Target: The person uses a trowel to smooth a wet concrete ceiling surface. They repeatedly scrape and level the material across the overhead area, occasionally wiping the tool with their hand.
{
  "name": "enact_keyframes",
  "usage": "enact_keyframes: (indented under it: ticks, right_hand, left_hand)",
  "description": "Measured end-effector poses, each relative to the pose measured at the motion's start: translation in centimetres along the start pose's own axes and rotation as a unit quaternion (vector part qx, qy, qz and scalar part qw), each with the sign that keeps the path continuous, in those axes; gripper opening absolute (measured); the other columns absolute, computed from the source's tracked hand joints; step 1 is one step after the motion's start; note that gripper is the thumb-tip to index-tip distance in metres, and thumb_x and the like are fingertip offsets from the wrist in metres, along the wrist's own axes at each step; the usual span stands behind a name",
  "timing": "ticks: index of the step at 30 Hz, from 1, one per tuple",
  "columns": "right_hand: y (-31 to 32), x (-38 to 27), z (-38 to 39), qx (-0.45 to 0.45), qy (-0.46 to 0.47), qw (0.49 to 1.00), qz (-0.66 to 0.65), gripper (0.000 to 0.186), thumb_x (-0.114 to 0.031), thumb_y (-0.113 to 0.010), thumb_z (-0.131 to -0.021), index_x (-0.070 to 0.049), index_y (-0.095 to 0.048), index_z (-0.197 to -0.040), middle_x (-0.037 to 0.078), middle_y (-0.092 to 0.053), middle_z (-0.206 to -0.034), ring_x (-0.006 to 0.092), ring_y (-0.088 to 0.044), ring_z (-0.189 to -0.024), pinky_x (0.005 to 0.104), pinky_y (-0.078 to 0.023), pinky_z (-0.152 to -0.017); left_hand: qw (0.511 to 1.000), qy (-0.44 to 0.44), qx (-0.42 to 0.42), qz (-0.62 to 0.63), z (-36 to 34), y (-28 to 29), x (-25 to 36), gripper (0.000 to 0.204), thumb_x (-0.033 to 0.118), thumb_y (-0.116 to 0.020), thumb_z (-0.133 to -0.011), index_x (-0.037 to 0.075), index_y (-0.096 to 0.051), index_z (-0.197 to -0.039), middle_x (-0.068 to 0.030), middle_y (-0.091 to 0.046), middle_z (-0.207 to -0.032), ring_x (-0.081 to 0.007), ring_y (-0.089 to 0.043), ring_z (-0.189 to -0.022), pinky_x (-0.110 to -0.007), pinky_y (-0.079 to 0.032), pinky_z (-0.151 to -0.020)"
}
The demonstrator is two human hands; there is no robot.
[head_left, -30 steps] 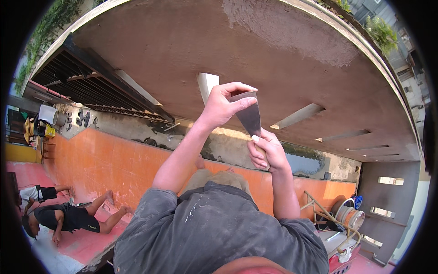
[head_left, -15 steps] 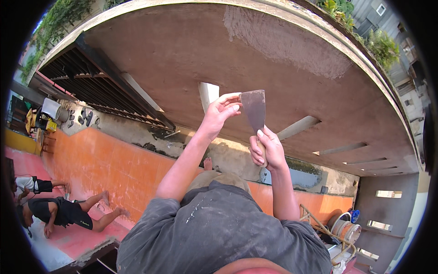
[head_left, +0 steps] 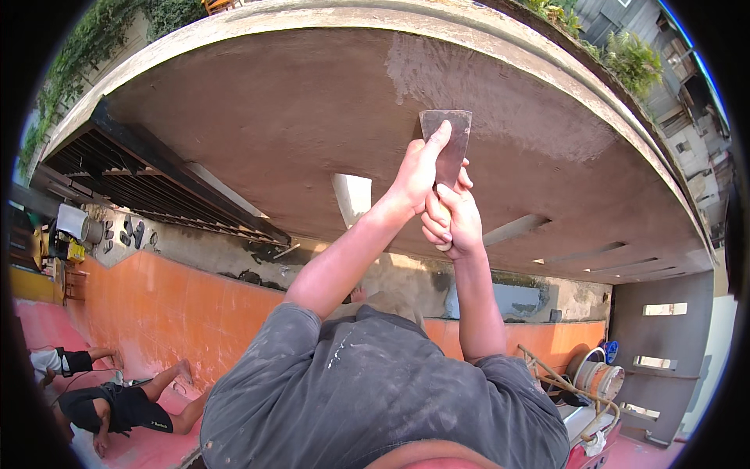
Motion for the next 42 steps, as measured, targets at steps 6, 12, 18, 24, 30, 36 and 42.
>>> enact_keyframes:
  ticks: [6,12,18,24,30,36,42]
  right_hand:
    - [0.9,-0.4,-0.4,0.016,-0.004,0.998,0.055,0.01,-0.012,-0.044,-0.106,-0.01,-0.044,-0.116,0.004,-0.04,-0.053,0.0105,-0.034,-0.033,0.0252,-0.029,-0.03]
    - [-0.9,-1.8,-1.6,0.04,-0.018,0.992,0.119,0.026,-0.01,-0.047,-0.107,-0.003,-0.05,-0.082,0.003,-0.046,-0.055,0.0094,-0.038,-0.036,0.0256,-0.033,-0.033]
    - [-2.6,-2.6,-2.4,0.047,-0.011,0.984,0.169,0.025,-0.008,-0.048,-0.107,-0.002,-0.05,-0.082,0.003,-0.046,-0.055,0.0092,-0.04,-0.038,0.0263,-0.034,-0.035]
    - [-0.3,-0.9,-0.5,0.059,-0.03,0.987,0.147,0.006,-0.008,-0.043,-0.107,-0.006,-0.043,-0.112,0.003,-0.042,-0.054,0.0096,-0.034,-0.033,0.0246,-0.029,-0.029]
    - [-0.8,-1.9,-0.7,0.031,-0.017,0.989,0.144,0.03,-0.002,-0.045,-0.104,-0.012,-0.034,-0.13,0.003,-0.039,-0.053,0.0102,-0.033,-0.031,0.025,-0.028,-0.028]
    - [-0.9,-1.6,-0.1,0.075,-0.024,0.984,0.159,0.013,0.001,-0.049,-0.102,-0.007,-0.041,-0.095,0.001,-0.041,-0.052,0.0094,-0.035,-0.034,0.0265,-0.03,-0.032]
    - [-0.3,-1.9,-0.2,0.09,-0.019,0.98,0.174,0.022,0.001,-0.052,-0.102,-0.005,-0.046,-0.082,-0.001,-0.043,-0.053,0.0075,-0.036,-0.037,0.026,-0.03,-0.035]
  left_hand:
    - [0.999,-0.005,0.014,0.033,-0.8,0.3,-0.5,0.061,0.053,-0.052,-0.105,-0.002,-0.064,-0.082,-0.0121,-0.065,-0.064,-0.021,-0.067,-0.056,-0.034,-0.056,-0.056]
    - [0.997,-0.012,0.034,0.067,-0.8,0.5,1.9,0.058,0.052,-0.054,-0.105,-0.001,-0.063,-0.082,-0.011,-0.063,-0.061,-0.0209,-0.065,-0.052,-0.037,-0.059,-0.058]
    - [0.994,-0.013,0.029,0.104,-0.7,0.6,2.9,0.063,0.056,-0.049,-0.105,0.0,-0.064,-0.081,-0.0107,-0.062,-0.06,-0.0228,-0.065,-0.053,-0.04,-0.06,-0.063]
    - [0.987,0.076,0.039,0.137,-0.5,0.8,-1.1,0.058,0.056,-0.05,-0.105,-0.001,-0.061,-0.098,-0.0136,-0.065,-0.077,-0.0252,-0.067,-0.061,-0.045,-0.06,-0.07]
    - [0.964,0.084,-0.028,0.25,-0.1,-0.7,-0.6,0.059,0.054,-0.053,-0.104,-0.004,-0.061,-0.098,-0.0146,-0.064,-0.073,-0.027,-0.067,-0.062,-0.045,-0.059,-0.068]
    - [0.982,0.088,0.006,0.165,-0.1,-0.7,0.1,0.067,0.06,-0.043,-0.106,-0.004,-0.057,-0.095,-0.0151,-0.058,-0.06,-0.0249,-0.058,-0.049,-0.045,-0.057,-0.067]
    - [0.985,0.075,0.003,0.154,-0.2,-0.6,0.3,0.065,0.058,-0.045,-0.106,-0.005,-0.056,-0.094,-0.013,-0.055,-0.057,-0.0238,-0.055,-0.046,-0.043,-0.056,-0.065]
Point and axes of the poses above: each hand's wrist, its own z-axis away from the middle knuckle, its own y-axis out of the back of the hand, x = y × z, the point moved 7 cm from there along -z, towards the middle knuckle
